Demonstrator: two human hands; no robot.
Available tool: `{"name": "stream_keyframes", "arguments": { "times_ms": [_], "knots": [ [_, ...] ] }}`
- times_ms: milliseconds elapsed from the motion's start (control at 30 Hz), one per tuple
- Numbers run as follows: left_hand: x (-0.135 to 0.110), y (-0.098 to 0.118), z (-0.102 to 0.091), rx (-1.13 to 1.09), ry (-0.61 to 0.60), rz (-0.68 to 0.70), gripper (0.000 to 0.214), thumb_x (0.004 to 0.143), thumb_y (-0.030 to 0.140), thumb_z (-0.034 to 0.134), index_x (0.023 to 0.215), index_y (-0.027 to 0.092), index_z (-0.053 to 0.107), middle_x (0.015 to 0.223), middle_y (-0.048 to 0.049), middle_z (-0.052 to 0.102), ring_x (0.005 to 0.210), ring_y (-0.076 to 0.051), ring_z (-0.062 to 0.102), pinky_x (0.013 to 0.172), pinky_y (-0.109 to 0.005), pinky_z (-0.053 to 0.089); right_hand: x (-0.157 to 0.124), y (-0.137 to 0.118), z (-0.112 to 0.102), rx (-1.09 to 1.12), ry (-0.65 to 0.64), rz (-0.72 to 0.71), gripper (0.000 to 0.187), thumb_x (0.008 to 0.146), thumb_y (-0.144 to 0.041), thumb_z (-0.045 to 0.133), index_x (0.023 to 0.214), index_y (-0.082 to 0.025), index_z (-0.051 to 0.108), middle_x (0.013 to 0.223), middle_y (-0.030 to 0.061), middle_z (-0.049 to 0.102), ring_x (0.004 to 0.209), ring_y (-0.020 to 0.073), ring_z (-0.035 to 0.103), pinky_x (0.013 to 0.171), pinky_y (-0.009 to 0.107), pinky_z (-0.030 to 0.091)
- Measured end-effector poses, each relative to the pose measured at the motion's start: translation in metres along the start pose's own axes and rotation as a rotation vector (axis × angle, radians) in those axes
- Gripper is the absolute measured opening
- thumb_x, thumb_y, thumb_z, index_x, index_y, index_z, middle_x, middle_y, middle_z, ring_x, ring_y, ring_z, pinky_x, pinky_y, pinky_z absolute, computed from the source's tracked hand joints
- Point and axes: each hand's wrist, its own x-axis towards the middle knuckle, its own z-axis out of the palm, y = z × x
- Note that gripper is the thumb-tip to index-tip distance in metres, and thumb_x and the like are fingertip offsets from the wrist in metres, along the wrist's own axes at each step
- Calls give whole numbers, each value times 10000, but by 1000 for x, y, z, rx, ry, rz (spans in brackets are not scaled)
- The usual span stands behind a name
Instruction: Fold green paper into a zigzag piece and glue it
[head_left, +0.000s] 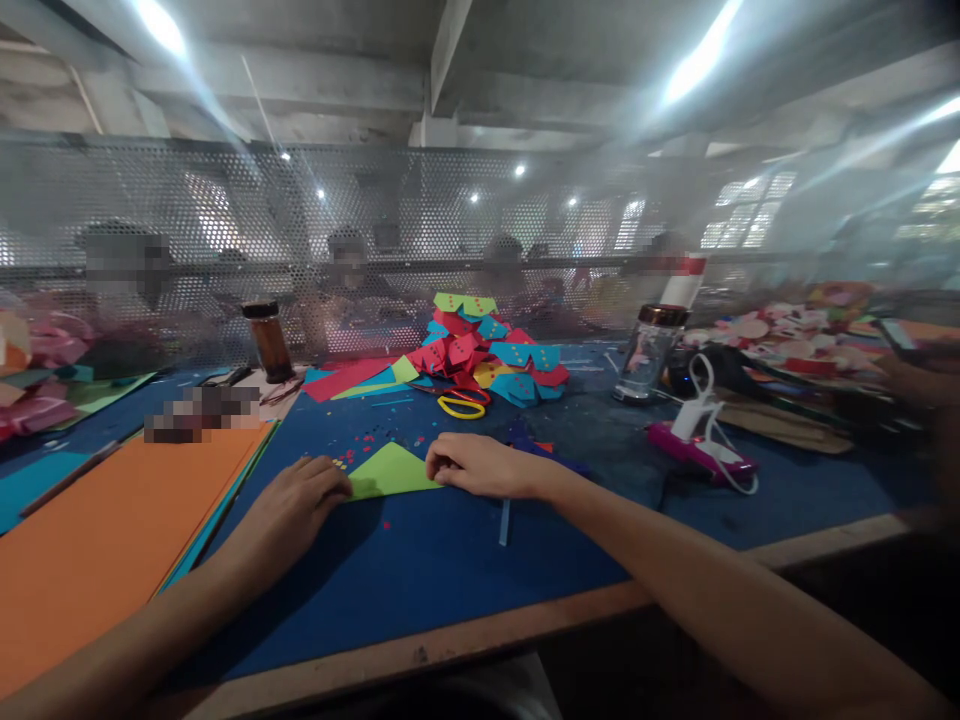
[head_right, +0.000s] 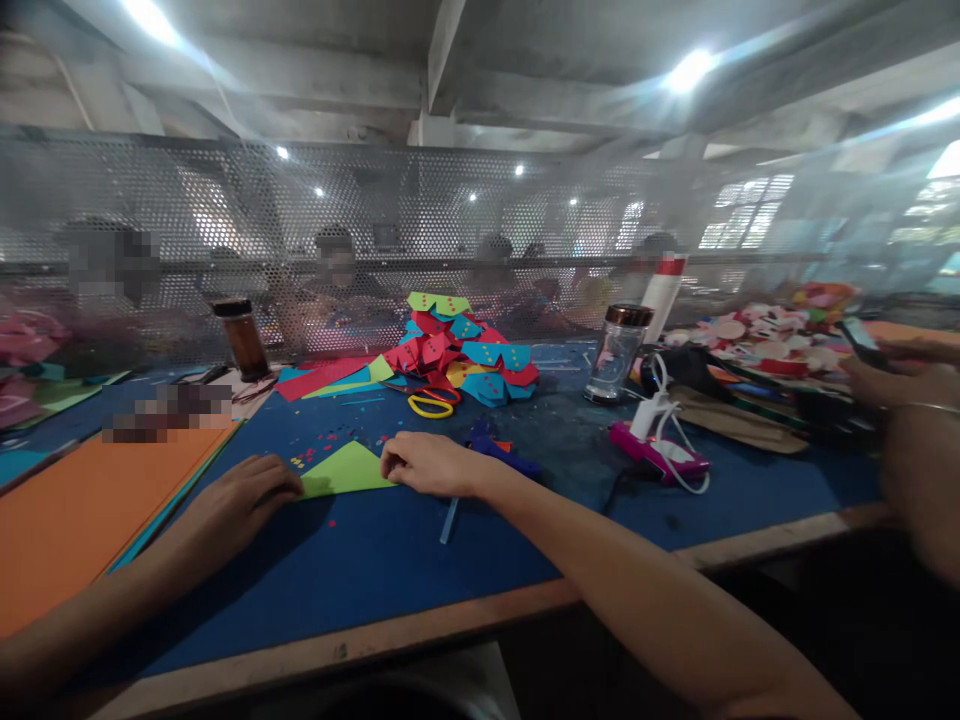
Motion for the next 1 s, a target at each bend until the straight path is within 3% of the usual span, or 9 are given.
{"name": "stream_keyframes", "arguments": {
  "times_ms": [267, 567, 767, 1000],
  "knots": [
    [-7, 5, -1, 163, -5, 103, 274, 932, 113, 386, 896, 190, 647, 871, -61, 635, 826, -226, 589, 751, -353, 490, 0, 2, 1, -15, 13, -44, 164, 834, -88, 556, 939, -167, 654, 955, 47, 620, 824, 155, 575, 716, 253, 410],
    [-11, 12, -2, 220, -48, 58, 278, 944, 125, 382, 913, 184, 652, 878, -65, 622, 849, -213, 593, 752, -325, 509, -1, -1, -1, -31, 5, -34, 157, 846, -93, 556, 957, -155, 650, 956, 46, 612, 832, 151, 575, 729, 248, 415],
    [-7, 21, -3, 298, -114, 55, 315, 967, 168, 405, 1193, 231, 616, 981, -79, 627, 877, -254, 593, 716, -381, 525, -1, -1, -1, -61, 5, -46, 163, 845, -93, 555, 954, -168, 651, 954, 46, 613, 855, 163, 583, 755, 261, 420],
    [-7, 23, 4, 258, -64, 123, 299, 976, 157, 386, 1095, 172, 659, 980, -91, 628, 883, -245, 589, 769, -402, 537, -5, -8, -4, -201, 25, -95, 163, 881, -119, 542, 962, -187, 666, 950, 48, 625, 870, 178, 594, 783, 286, 419]
  ]
}}
